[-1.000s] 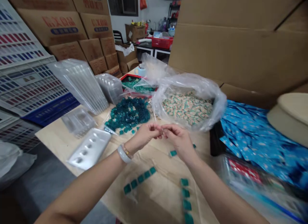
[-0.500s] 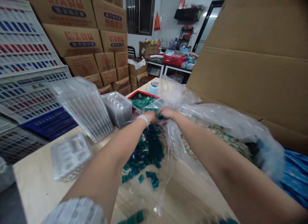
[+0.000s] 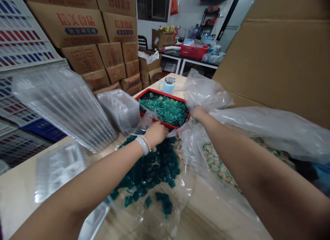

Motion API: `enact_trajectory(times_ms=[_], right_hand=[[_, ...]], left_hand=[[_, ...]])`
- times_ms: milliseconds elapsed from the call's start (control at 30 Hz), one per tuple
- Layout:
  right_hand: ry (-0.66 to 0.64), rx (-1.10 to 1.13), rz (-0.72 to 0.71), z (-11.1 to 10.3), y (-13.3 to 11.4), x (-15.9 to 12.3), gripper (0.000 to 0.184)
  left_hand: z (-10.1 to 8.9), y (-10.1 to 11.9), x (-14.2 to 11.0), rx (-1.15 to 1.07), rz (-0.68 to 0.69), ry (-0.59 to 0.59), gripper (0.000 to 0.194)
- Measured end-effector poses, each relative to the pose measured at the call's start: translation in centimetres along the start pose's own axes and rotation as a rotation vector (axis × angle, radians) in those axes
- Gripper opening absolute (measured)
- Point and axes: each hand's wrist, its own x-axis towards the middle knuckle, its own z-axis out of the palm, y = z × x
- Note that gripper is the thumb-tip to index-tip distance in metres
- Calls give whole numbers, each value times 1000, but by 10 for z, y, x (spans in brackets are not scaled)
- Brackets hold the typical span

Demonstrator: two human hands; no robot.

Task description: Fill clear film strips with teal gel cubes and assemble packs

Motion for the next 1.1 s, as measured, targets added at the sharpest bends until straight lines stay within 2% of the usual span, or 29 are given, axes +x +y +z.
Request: enact_trajectory(times_ms=[100,200,300,400,500,600,700,767,833,900,967,1033,1100], right_hand=[[-53,-67,5,-3,-7,-17,34],[-25,-122,-60,-15,-16,-46,26],[132,-184,-297,-25,-24,-87,24],[198,-141,-543,-24,-28,-127,23],[196,-67,-695,-13,-29,-161,23],[241,-80,-817,-11,-33,-179,24],[373,-189,-891,-27,-42,-167,29],[429,-315,-915,-43,-49,-141,34],[402,-471,-890,-56,-53,-107,38],[338,-624,-794,-62,-54,-77,37],[291,-725,-688,-64,-52,-60,31],[275,-745,-632,-65,-49,-55,27],[263,-668,-569,-70,-46,-58,26]], left_hand=[[-9,-5,7,261,-3,64,53],[-10,-12,13,404,-104,-10,78],[-9,-16,9,439,-95,-102,68],[-14,-15,7,430,-84,-18,50],[-22,-13,22,407,-125,99,38],[-22,-16,52,352,-250,133,45],[-15,-26,77,287,-372,47,49],[-10,-33,84,250,-410,7,34],[-8,-36,84,229,-420,23,24],[-10,-33,80,228,-405,93,26],[-15,-25,76,246,-359,198,32],[-21,-12,77,229,-302,329,36],[-30,3,83,130,-246,430,36]])
